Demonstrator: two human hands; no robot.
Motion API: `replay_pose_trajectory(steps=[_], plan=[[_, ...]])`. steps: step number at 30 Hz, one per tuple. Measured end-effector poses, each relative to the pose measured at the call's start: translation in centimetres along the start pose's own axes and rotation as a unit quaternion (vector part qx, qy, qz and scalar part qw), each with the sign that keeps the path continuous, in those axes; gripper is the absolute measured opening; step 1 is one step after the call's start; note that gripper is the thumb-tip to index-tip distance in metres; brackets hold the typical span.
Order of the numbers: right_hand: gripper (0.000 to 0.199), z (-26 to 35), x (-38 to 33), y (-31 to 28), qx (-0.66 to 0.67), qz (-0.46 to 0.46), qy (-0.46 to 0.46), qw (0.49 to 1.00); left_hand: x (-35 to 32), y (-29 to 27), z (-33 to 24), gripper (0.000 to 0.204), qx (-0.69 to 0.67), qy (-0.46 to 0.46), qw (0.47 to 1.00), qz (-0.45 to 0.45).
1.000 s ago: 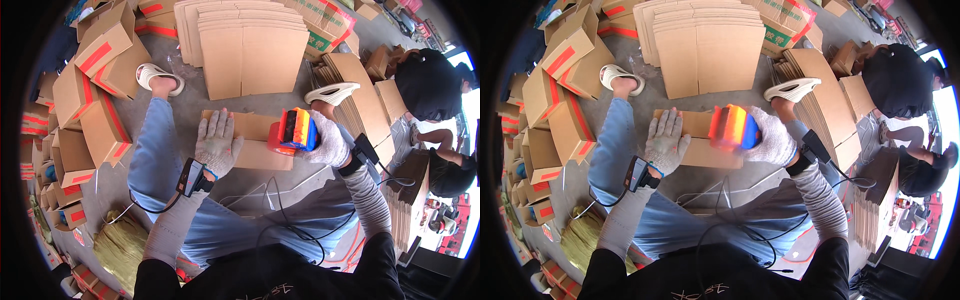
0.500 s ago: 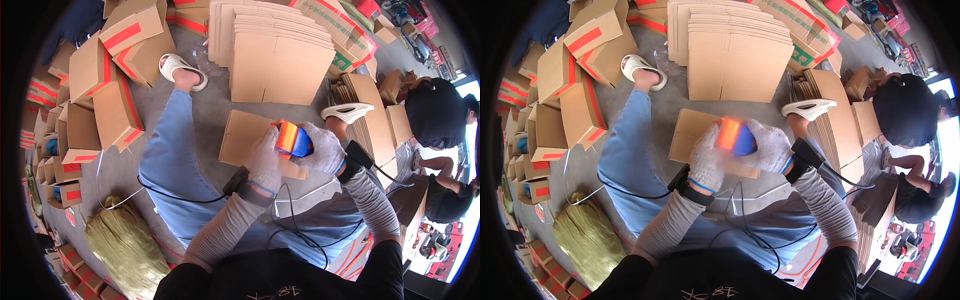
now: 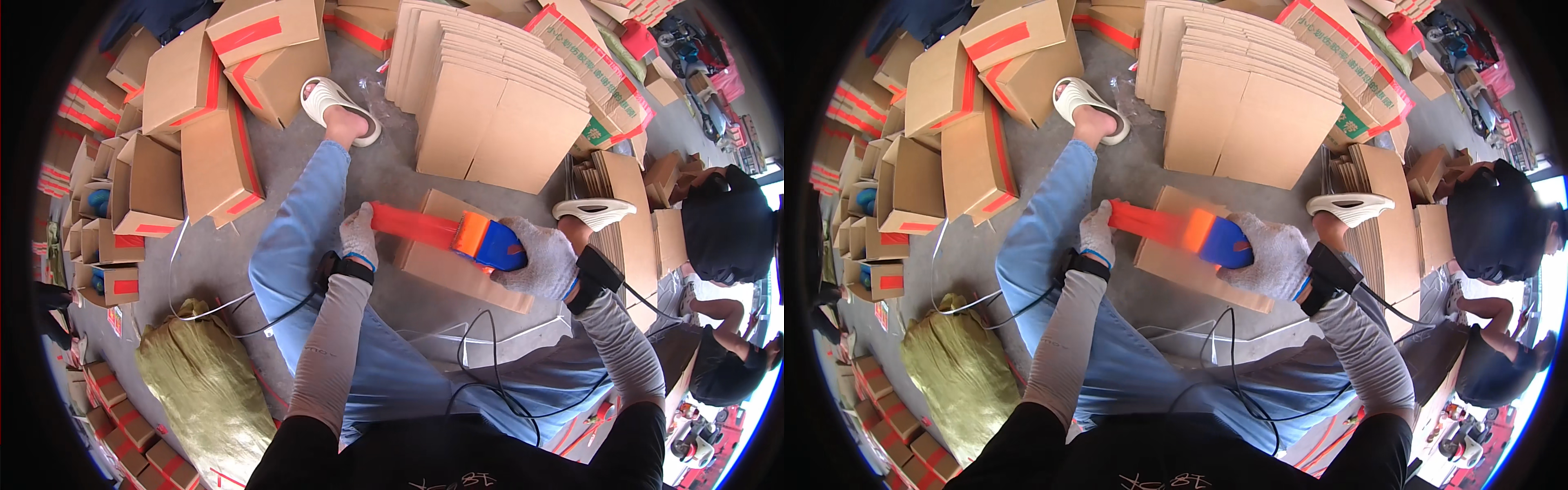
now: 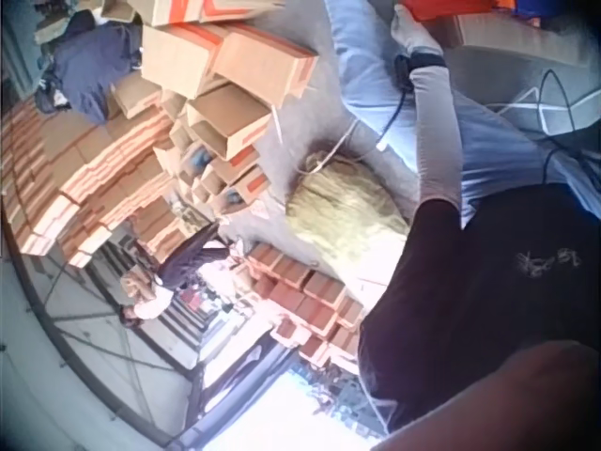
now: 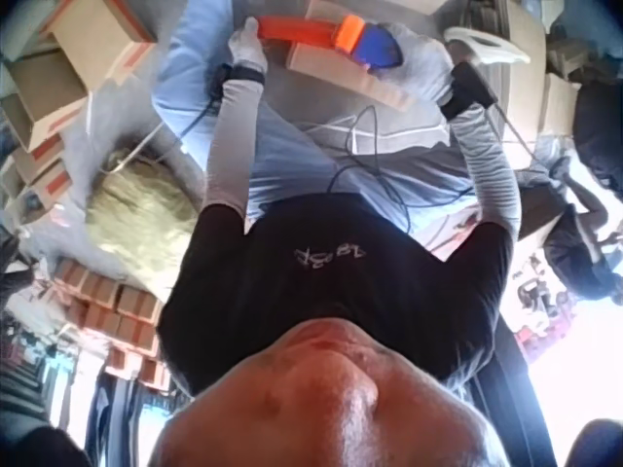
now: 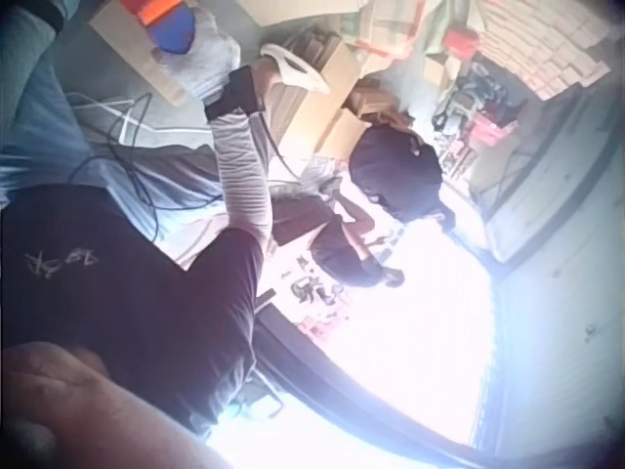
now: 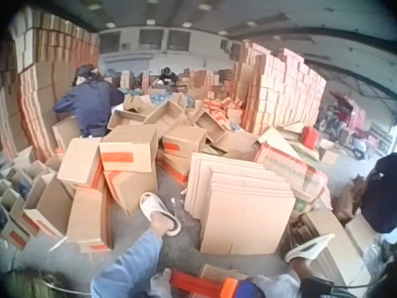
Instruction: Assembling cardboard boxes and sealing the bottom with a tape dispenser.
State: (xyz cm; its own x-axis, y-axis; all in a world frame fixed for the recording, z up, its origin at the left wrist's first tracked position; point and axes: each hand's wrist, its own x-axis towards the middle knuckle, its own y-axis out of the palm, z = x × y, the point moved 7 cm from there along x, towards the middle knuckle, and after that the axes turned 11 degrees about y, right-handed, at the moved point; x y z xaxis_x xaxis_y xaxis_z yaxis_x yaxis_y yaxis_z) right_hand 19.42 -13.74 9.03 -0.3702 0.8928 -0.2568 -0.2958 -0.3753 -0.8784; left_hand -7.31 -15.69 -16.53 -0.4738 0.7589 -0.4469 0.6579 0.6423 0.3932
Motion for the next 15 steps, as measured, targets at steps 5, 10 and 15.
replay_pose_trajectory(steps=[5,10,15], plan=[[0.066,0.4,-0.3,-1.1,0.017,-0.022,-0.031,0.999,1.3,1.3,7.2,0.061,0.400,0.064,0.859,0.314],[0.071,-0.4,-1.6,0.7,0.021,-0.004,0.022,1.000,-0.8,4.9,2.9,0.087,0.359,0.103,0.893,0.250],[0.068,1.0,-1.0,1.8,-0.012,-0.017,-0.033,0.999,-9.8,10.0,-2.5,0.078,0.571,0.488,0.610,0.252]])
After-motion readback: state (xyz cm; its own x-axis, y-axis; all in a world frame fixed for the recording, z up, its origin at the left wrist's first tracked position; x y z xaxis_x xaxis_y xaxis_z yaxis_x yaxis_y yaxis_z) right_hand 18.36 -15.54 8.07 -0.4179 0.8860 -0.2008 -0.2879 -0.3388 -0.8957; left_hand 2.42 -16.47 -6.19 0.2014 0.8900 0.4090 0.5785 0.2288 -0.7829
